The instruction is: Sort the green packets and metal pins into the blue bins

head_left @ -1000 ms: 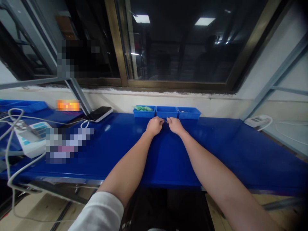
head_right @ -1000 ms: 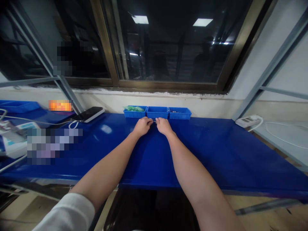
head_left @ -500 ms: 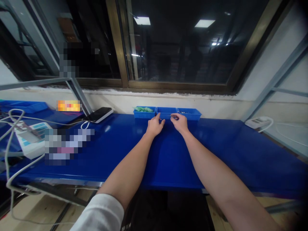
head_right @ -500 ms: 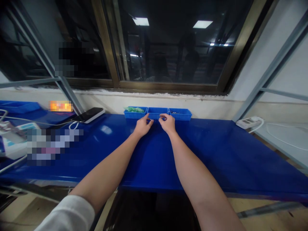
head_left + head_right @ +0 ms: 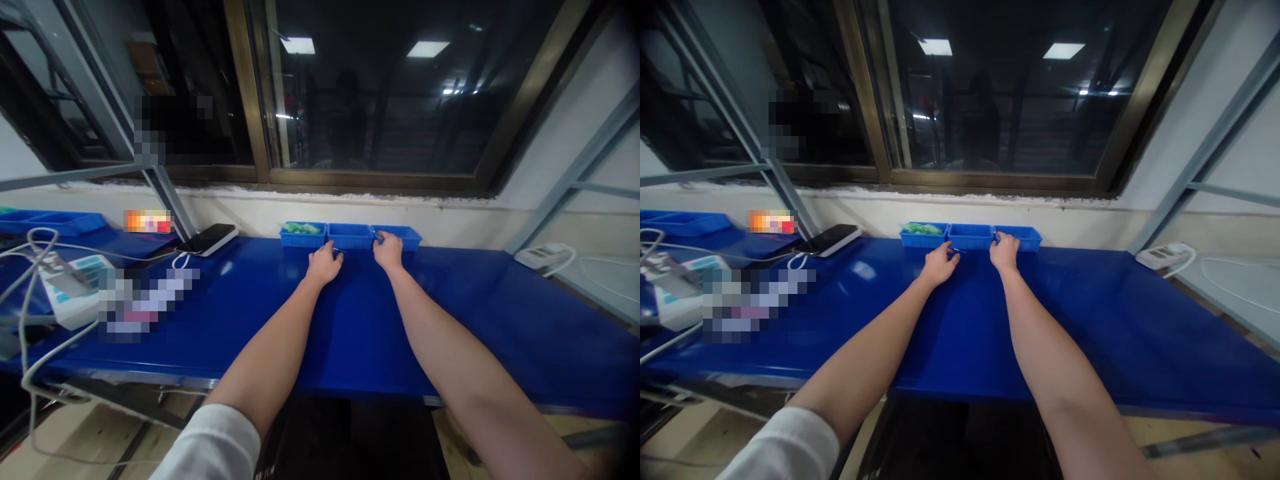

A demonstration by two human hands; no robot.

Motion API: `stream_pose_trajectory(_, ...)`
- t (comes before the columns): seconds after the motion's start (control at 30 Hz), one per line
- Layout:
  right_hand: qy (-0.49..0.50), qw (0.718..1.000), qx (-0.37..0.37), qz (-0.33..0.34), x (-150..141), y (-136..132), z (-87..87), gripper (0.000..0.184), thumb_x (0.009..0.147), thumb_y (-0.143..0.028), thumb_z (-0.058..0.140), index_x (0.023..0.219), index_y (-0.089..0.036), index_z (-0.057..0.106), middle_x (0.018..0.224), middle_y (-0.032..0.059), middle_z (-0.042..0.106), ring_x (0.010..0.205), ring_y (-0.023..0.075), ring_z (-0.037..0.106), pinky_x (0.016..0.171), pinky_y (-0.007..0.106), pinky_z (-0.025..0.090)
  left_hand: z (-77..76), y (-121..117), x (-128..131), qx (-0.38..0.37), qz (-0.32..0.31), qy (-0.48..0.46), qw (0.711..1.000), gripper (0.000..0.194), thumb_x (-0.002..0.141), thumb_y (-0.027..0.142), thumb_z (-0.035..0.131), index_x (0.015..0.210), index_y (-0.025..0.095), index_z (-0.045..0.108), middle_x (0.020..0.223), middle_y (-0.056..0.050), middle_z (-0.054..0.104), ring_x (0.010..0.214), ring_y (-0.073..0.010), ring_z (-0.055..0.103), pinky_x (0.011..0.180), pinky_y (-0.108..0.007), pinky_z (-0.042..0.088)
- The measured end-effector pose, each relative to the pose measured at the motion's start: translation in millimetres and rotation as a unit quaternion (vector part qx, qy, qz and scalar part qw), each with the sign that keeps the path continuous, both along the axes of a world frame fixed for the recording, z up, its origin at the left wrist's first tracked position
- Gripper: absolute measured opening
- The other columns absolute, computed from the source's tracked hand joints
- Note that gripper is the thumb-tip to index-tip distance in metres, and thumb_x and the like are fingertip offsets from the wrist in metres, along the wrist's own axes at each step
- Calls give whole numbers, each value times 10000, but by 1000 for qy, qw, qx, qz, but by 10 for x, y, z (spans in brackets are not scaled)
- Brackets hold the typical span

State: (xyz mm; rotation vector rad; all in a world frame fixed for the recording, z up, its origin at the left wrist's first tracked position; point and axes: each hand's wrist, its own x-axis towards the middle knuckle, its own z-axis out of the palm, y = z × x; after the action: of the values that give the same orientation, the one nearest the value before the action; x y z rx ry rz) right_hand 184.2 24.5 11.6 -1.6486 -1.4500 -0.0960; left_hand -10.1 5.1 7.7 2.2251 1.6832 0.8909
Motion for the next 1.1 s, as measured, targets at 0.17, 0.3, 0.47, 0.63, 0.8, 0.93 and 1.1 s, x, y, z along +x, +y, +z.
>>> stream_pose_trajectory(0.17,48,997,19,-56,111,-32,26,447,721,-198,507,1149,-102,594,1092,149,621,1027,276,492,933,432,327,-12,16,-2,1,-6,-1,1000,481,866,373,460,1308,189,419,1174,-83,620,1116,-231,546,938,-365,385)
stream_pose_trajectory(0.3,33,999,2,-28,52,-67,35,416,729,-268,539,1129,-187,618,1104,92,625,1056,310,421,900,467,334,-16,16,-4,-4,-14,1,1000,483,860,374,468,1302,183,429,1190,-84,611,1117,-230,545,923,-351,395)
stream_pose_trajectory(0.47,-85,995,-31,44,-136,-100,36,389,758,-287,534,1134,-221,612,1163,98,585,1066,337,379,877,531,314,-17,-9,6,-12,-33,6,999,489,850,365,487,1299,180,433,1207,-86,601,1115,-221,547,906,-332,408)
stream_pose_trajectory(0.63,-141,987,-80,25,-196,-111,43,387,763,-242,527,1136,-175,607,1193,142,545,1083,373,360,855,540,317,-43,0,12,-5,-40,5,999,491,843,370,490,1292,177,440,1196,-85,606,1103,-224,554,890,-333,421)
stream_pose_trajectory(0.8,-102,989,-90,-65,-108,-132,75,448,762,-223,519,1206,-168,551,1199,158,514,1072,362,365,840,511,323,-56,19,8,-4,-39,-1,999,490,840,374,492,1286,177,444,1195,-85,605,1107,-227,550,890,-338,422)
stream_pose_trajectory(0.93,-60,986,-105,-116,-10,-133,97,503,765,-277,518,1262,-196,489,1270,122,467,1107,341,353,865,482,325,-36,4,8,-14,-34,-2,999,485,846,368,491,1291,179,440,1206,-83,599,1118,-227,543,912,-343,407)
stream_pose_trajectory(1.1,-16,984,-152,-90,97,-77,81,662,711,-374,567,1339,-264,391,1414,82,348,1168,369,310,892,513,325,-24,-7,9,-12,-24,0,1000,472,851,366,481,1288,192,445,1237,-88,575,1140,-237,522,941,-363,386)
